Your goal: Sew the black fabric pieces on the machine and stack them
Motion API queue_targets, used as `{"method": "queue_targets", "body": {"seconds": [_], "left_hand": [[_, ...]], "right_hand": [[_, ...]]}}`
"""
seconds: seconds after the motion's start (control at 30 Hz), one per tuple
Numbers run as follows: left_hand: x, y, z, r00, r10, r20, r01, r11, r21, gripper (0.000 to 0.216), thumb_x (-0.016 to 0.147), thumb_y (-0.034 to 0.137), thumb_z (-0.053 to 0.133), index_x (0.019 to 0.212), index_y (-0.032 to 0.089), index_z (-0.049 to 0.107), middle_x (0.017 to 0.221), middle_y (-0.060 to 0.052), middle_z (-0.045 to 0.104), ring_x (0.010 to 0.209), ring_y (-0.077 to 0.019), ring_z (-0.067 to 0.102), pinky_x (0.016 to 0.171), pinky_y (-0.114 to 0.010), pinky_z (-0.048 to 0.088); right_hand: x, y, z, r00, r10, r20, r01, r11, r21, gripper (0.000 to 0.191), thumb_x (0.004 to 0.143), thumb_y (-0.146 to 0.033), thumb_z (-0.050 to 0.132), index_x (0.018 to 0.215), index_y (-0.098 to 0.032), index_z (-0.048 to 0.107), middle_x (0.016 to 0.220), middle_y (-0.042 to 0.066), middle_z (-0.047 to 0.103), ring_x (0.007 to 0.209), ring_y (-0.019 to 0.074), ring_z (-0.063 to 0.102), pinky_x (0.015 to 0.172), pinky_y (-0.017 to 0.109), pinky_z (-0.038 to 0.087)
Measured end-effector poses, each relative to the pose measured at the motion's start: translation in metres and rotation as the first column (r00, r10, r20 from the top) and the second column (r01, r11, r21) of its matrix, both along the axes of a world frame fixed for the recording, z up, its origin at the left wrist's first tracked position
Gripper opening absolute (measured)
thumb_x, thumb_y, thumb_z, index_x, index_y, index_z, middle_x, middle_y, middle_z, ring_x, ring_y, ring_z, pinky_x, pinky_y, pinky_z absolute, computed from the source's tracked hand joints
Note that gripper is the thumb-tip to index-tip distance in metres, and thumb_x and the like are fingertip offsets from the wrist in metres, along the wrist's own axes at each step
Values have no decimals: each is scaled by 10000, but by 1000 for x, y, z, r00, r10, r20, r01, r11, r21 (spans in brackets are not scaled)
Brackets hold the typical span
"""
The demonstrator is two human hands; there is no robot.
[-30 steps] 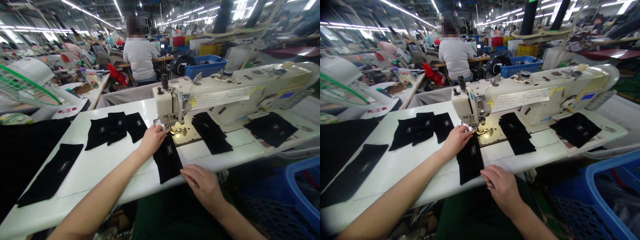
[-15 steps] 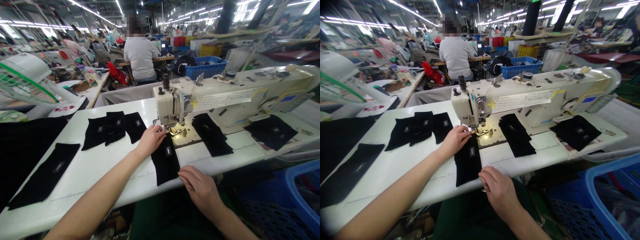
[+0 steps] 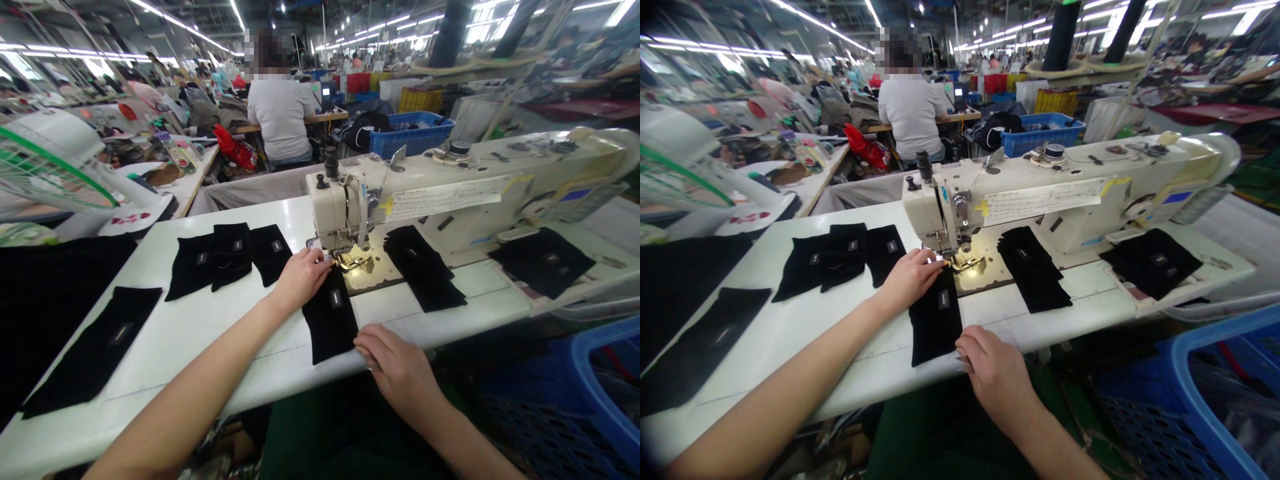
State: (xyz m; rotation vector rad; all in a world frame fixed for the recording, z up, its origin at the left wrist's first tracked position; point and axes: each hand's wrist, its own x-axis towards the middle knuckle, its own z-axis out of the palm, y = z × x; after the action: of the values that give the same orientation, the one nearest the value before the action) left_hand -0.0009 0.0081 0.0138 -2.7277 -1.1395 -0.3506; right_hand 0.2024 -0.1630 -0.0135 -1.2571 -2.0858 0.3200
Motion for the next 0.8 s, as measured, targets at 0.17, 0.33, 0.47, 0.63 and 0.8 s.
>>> {"method": "queue_targets", "body": {"seconds": [0.17,0.33,0.47,0.63,0.8], "left_hand": [[-4,-4,-1,1000,4,-1,-4,1000,-30,306,999,231,487,1251,185,654,1110,-121,622,963,-260,556,855,-414,526],[-5,-35,8,977,-72,199,84,995,-52,273,972,176,520,1200,139,666,1204,-144,625,1087,-279,575,947,-456,516],[-1,-87,20,906,-260,335,344,912,-224,199,986,228,526,972,158,712,987,-87,674,914,-198,630,795,-331,567],[-2,-131,14,915,-352,197,388,902,-188,253,984,229,500,1145,112,657,1110,-128,679,1106,-273,620,918,-397,595],[-5,-127,8,927,-338,166,367,908,-203,275,990,245,498,1205,127,623,1157,-120,667,1159,-266,606,973,-391,589]], "right_hand": [[1,-2,1,999,-1,42,0,1000,11,267,959,-80,432,1063,-170,660,1051,89,696,896,209,684,739,301,548],[5,-9,0,993,10,117,-20,996,88,384,890,-13,415,1169,-118,658,1151,128,702,943,219,694,766,316,588],[8,-12,0,989,22,146,-38,994,106,450,833,11,411,1196,-85,658,1178,142,703,958,232,697,771,337,613],[9,-10,-1,989,35,143,-47,996,79,487,801,17,404,1197,-95,664,1176,137,706,960,227,695,782,344,616],[8,-4,0,989,40,140,-43,999,19,464,819,3,412,1188,-126,663,1183,122,700,975,227,681,806,345,597]]}}
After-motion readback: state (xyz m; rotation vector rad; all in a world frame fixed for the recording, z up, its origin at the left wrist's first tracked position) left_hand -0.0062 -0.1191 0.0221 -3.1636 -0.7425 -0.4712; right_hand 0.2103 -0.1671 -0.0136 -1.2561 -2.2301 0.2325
